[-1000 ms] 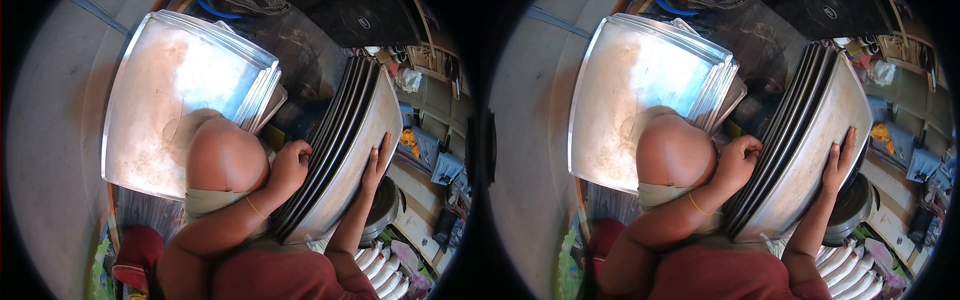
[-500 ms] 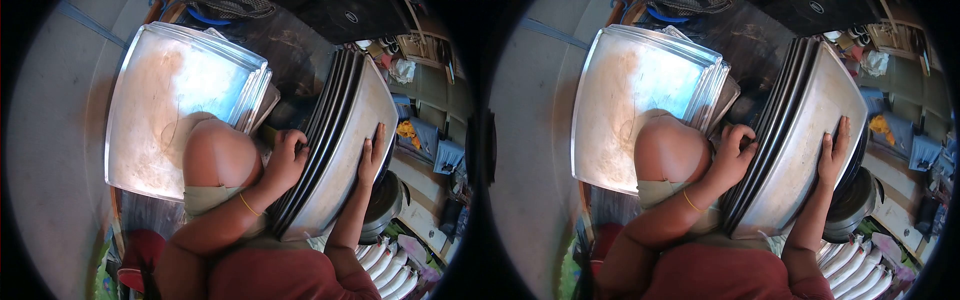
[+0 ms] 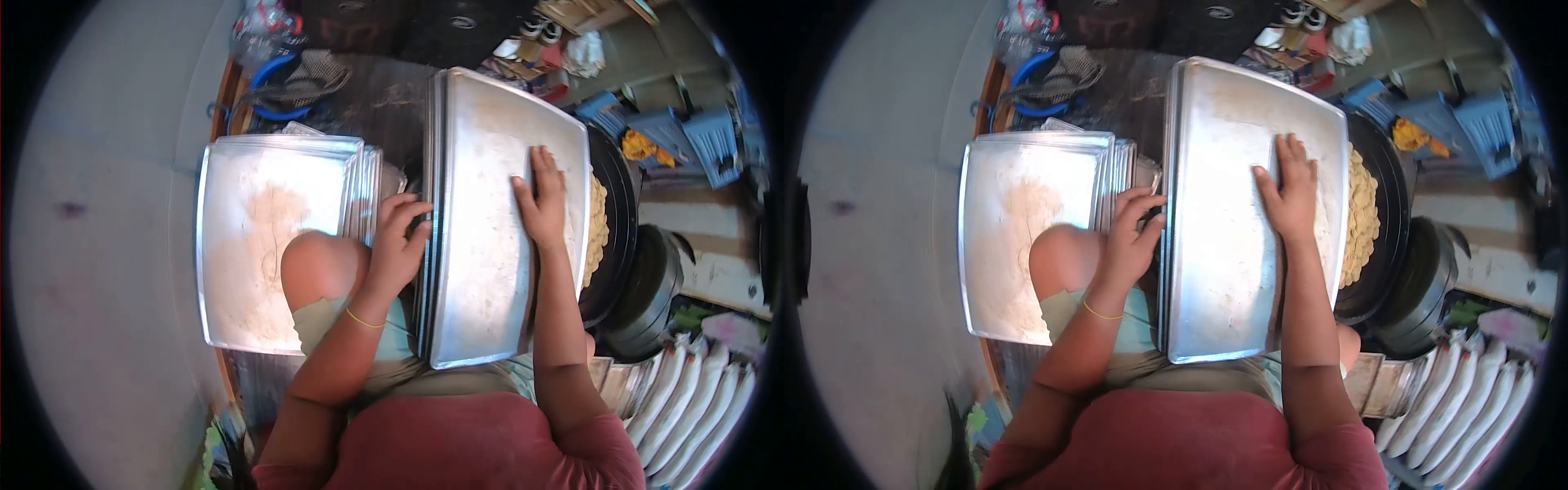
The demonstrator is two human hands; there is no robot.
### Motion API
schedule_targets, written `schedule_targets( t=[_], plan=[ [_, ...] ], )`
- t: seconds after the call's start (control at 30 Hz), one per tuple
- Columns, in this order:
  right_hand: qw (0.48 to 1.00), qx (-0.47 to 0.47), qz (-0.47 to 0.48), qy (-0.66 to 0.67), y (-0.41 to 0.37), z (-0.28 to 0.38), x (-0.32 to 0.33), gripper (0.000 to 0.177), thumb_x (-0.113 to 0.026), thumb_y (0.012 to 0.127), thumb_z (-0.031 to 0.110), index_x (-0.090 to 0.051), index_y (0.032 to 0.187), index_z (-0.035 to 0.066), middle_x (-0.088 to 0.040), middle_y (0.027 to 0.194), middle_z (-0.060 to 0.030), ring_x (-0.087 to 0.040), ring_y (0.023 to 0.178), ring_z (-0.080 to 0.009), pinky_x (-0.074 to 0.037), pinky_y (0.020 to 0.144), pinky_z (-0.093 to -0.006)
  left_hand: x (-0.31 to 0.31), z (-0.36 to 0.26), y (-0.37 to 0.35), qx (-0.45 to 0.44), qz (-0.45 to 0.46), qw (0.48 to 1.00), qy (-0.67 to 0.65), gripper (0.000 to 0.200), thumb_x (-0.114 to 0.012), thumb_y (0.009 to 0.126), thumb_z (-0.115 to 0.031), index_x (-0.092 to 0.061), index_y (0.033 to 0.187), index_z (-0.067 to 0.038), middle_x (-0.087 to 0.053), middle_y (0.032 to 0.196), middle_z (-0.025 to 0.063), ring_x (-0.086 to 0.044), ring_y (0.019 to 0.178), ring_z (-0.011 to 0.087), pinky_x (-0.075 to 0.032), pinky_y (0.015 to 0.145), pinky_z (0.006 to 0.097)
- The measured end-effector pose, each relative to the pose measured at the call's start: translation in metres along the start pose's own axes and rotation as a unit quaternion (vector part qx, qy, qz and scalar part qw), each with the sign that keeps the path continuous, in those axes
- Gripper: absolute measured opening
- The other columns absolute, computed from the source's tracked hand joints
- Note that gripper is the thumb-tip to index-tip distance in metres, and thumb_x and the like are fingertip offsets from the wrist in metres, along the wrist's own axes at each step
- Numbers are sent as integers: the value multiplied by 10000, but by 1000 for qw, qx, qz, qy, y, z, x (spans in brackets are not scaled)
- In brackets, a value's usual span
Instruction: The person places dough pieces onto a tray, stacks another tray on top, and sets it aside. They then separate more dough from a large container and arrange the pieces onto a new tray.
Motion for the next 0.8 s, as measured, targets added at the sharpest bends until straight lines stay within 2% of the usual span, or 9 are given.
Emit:
schedule_targets(
  t=[0.13,0.2,0.23,0.33,0.4,0.47,0.53,0.6,0.8],
  plan=[
    [1000,-17,21,11,1,0,3,662,-598,871,412,-418,1400,58,-373,1454,-214,-292,1388,-339,-135,1147,-503,0,-17,0,10,19,1000,17,307,-577,922,-170,-597,1185,-12,-508,1229,173,-479,1184,306,-352,1036,370],
    [990,-7,0,143,-4,-4,13,709,-630,860,362,-351,1438,59,-306,1491,-221,-250,1409,-334,-149,1156,-462,-3,-25,-2,2,-11,1000,9,452,-508,970,-291,-515,1292,26,-478,1331,203,-436,1260,320,-309,1079,383],
    [952,-41,-15,304,-7,-15,16,759,-660,848,304,-293,1460,46,-231,1518,-237,-211,1423,-342,-169,1157,-430,-6,-28,-1,0,14,1000,15,560,-467,983,-361,-423,1373,38,-424,1411,226,-381,1328,327,-271,1108,387],
    [923,-94,-83,364,-30,-49,45,759,-666,849,273,-286,1459,29,-201,1525,-248,-203,1423,-352,-189,1152,-412,-15,-39,-2,6,30,999,26,578,-474,979,-364,-409,1378,48,-401,1432,235,-365,1348,328,-258,1114,378],
    [951,-102,-113,268,-44,-72,58,743,-654,858,281,-296,1445,-3,-244,1497,-278,-236,1405,-380,-210,1144,-410,-17,-37,-3,-2,57,996,67,576,-526,961,-298,-386,1381,71,-381,1444,246,-355,1358,334,-262,1114,369],
    [965,-195,-79,158,-60,-99,54,715,-644,862,274,-322,1423,-32,-298,1463,-297,-289,1373,-402,-246,1128,-402,-20,-29,-6,6,46,994,95,561,-582,928,-188,-382,1375,86,-390,1435,252,-375,1345,335,-280,1106,361],
    [952,-221,-71,201,-69,-108,46,701,-650,849,265,-353,1398,-53,-336,1433,-310,-331,1342,-420,-275,1114,-401,-21,-20,-6,48,24,998,29,565,-593,901,-82,-360,1387,88,-421,1408,263,-405,1327,306,-299,1092,335],
    [969,-211,-14,128,-72,-106,38,699,-665,829,261,-379,1388,-47,-339,1432,-308,-356,1323,-417,-293,1105,-396,-25,-26,-8,39,10,996,76,562,-519,895,6,-317,1413,91,-432,1413,209,-476,1240,221,-341,1040,285],
    [958,-203,-23,202,-66,-107,49,684,-668,815,269,-411,1377,-25,-368,1412,-304,-385,1289,-424,-313,1089,-415,-28,-39,-7,93,4,992,-82,547,-445,886,51,-331,1421,63,-427,1425,189,-437,1284,220,-312,1054,273]
  ],
)
Point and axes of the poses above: each hand's wrist, its own y-axis towards the middle knuckle, its own x-axis out of the back of the hand, z = x × y, the point moved 5 cm from there along y, towards the middle knuckle
